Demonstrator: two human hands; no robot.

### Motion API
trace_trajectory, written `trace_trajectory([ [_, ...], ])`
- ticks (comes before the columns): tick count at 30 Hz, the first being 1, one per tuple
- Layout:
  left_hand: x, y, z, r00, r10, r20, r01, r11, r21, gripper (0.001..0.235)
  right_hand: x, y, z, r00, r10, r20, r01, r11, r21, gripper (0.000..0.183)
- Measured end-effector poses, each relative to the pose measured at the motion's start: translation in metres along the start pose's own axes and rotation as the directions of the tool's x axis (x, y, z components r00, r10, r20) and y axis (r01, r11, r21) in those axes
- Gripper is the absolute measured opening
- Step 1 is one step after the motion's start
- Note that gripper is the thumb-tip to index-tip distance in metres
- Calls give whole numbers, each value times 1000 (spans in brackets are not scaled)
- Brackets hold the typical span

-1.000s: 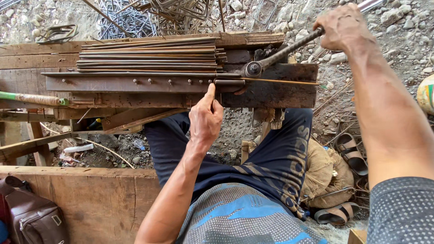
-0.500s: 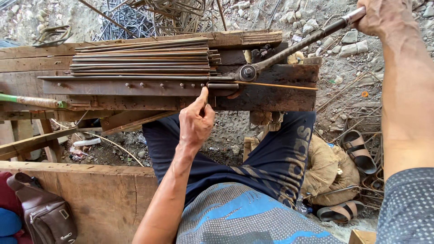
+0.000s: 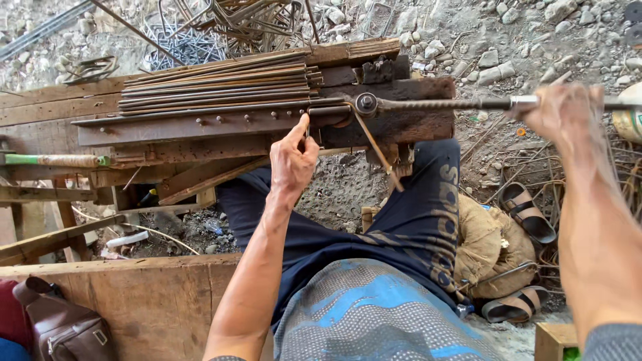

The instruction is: The person sits on the ground and uses a manual crank machine to bend thin metal rods into U-shapes. They insert each rod into the bending mechanism, turn the crank to form the shape, and then remove the finished piece.

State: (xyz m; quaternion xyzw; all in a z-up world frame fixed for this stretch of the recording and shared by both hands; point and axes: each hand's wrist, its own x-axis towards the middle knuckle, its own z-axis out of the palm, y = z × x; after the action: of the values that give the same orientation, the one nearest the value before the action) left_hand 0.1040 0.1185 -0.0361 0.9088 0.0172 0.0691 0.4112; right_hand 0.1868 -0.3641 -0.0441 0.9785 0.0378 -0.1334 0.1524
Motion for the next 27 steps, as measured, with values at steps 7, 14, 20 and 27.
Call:
trace_trajectory([
  [7, -47, 34, -14, 945, -306, 119, 328, 858, -395, 39, -74, -25, 27, 931, 243, 271, -303, 930, 207, 66],
  [14, -82, 55, 49, 767, -193, 612, 642, 253, -724, 18, -73, -26, 24, 930, 217, 298, -286, 934, 212, 67],
  [20, -81, 53, 49, 749, -251, 613, 661, 241, -710, 14, -82, -25, 21, 930, 212, 299, -266, 952, 150, 70],
  [27, -70, 44, 18, 715, -223, 662, 694, 336, -636, 14, -133, -54, -2, 892, 245, 379, -300, 949, 93, 63],
])
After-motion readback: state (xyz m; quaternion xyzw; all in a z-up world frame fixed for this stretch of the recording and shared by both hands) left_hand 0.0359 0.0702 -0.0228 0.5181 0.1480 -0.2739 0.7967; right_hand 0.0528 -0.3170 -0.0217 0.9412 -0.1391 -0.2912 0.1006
